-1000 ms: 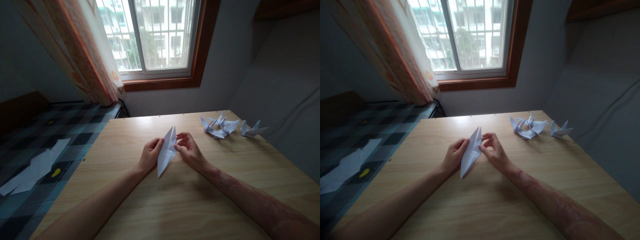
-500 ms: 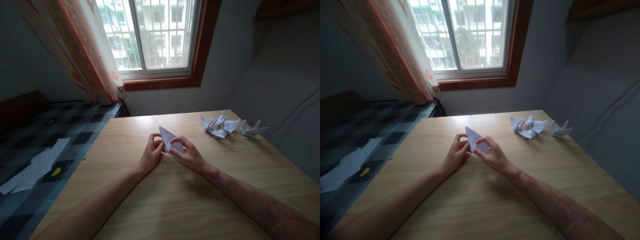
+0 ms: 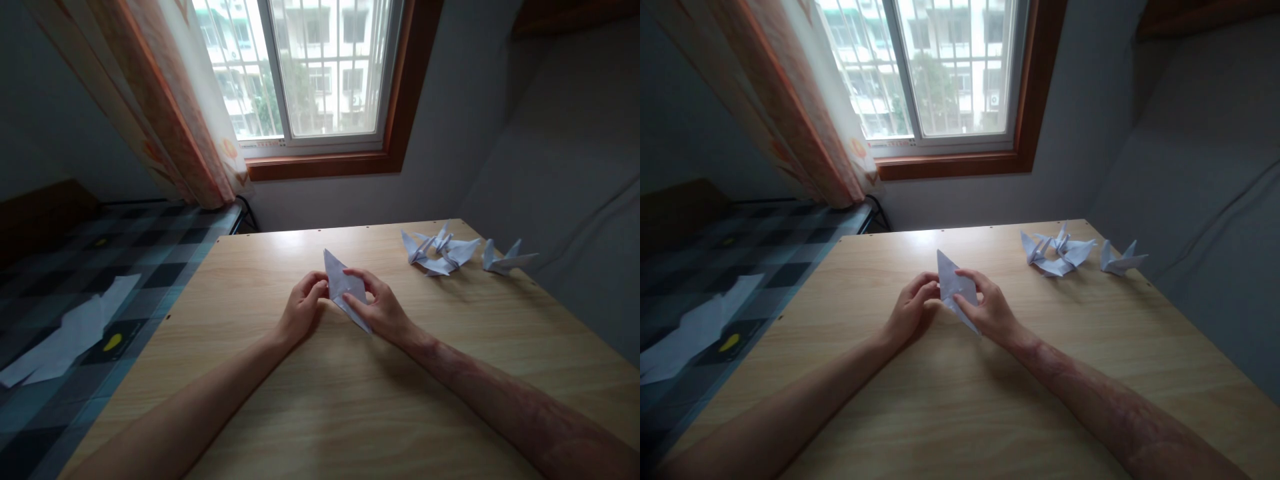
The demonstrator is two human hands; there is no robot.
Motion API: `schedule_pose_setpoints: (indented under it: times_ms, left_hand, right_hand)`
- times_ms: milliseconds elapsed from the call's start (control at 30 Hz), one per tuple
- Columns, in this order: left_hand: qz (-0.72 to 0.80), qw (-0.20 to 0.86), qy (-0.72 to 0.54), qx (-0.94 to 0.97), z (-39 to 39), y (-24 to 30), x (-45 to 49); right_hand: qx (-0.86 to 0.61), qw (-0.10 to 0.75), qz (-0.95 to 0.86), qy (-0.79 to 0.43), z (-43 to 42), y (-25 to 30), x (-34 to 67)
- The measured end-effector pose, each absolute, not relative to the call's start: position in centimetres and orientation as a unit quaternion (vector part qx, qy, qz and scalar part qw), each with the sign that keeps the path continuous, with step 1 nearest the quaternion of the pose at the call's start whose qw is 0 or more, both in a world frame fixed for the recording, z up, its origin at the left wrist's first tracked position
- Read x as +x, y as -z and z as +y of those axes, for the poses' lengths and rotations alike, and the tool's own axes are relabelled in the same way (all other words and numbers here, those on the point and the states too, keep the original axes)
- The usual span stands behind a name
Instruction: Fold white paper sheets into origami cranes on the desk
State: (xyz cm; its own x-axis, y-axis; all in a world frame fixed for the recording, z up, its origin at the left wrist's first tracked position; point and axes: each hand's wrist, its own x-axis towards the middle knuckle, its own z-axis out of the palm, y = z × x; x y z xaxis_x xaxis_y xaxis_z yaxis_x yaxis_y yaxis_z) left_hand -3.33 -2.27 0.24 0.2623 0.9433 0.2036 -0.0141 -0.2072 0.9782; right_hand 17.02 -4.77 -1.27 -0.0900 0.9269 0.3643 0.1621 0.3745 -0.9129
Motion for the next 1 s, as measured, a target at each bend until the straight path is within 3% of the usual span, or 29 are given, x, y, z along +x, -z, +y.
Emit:
schedule_pose_setpoints:
  times_ms: [267,667,1000]
  left_hand:
    - [0.382,0.531,-0.465,0.597,-2.09,-0.03,-3.22]
    - [0.369,0.556,-0.457,0.588,-2.02,0.07,-3.3]
    - [0.331,0.599,-0.444,0.578,-2.16,0.71,-3.37]
  right_hand:
    - [-0.445,0.517,-0.649,-0.337,-4.99,0.9,16.91]
    - [-0.471,0.467,-0.742,-0.104,-5.32,0.63,17.04]
    - [-0.499,0.444,-0.727,-0.163,-5.05,1.13,17.4]
